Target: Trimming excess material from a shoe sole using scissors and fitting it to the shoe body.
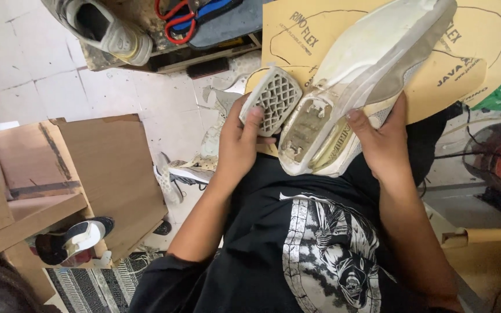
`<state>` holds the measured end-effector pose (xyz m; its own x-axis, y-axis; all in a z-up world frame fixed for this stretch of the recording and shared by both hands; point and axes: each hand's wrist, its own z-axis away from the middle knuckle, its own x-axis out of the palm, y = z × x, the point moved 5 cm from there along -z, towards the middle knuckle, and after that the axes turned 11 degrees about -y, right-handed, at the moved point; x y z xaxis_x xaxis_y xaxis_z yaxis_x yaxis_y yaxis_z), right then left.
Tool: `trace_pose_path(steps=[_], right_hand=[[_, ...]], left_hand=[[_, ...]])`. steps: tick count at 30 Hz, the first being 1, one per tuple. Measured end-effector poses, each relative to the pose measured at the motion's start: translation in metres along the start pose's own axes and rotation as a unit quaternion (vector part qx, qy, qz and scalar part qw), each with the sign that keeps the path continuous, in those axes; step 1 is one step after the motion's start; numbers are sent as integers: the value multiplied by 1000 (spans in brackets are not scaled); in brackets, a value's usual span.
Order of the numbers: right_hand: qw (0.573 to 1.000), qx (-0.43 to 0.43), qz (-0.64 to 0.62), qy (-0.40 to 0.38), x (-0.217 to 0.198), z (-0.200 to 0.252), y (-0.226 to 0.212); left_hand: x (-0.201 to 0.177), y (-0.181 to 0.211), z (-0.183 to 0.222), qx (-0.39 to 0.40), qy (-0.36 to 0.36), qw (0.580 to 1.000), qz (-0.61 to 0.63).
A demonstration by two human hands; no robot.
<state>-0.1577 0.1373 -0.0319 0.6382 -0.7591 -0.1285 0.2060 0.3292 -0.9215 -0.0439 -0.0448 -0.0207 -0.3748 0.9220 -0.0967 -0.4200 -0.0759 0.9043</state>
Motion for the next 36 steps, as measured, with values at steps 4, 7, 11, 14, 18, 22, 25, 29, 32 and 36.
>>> trace_pose_path(steps=[4, 7, 11, 14, 18, 22, 25, 29, 32, 36], right_hand=[[999, -37, -17, -11, -1, -2, 7], [997, -59, -43, -21, -3, -2, 14], [994, -73, -73, -27, -4, -3, 19], [992, -74, -93, -31, -3, -2, 21], [991, -84, -99, -32, -7, -1, 30], [990, -83, -110, -35, -8, -1, 31], [992, -79, -95, -37, -6, 3, 22], [994, -76, -68, -38, -4, 4, 11], [996, -67, -53, -37, -5, -3, 22], [997, -60, -34, -31, -4, 1, 8]], left_hand=[[0, -7, -3, 10, -11, 989, 146], [-1, -5, -3, 16, -17, 978, 206], [-4, -3, -4, 34, -19, 971, 235], [-3, -6, -4, 35, -18, 969, 244], [-2, -8, -2, 40, -22, 968, 246], [-4, -8, -1, 51, -18, 967, 248], [-6, -8, 0, 48, -17, 966, 254], [-10, -31, -5, 39, -8, 966, 254], [-5, -41, -7, 42, -3, 955, 294], [2, -16, -2, 24, -19, 950, 311]])
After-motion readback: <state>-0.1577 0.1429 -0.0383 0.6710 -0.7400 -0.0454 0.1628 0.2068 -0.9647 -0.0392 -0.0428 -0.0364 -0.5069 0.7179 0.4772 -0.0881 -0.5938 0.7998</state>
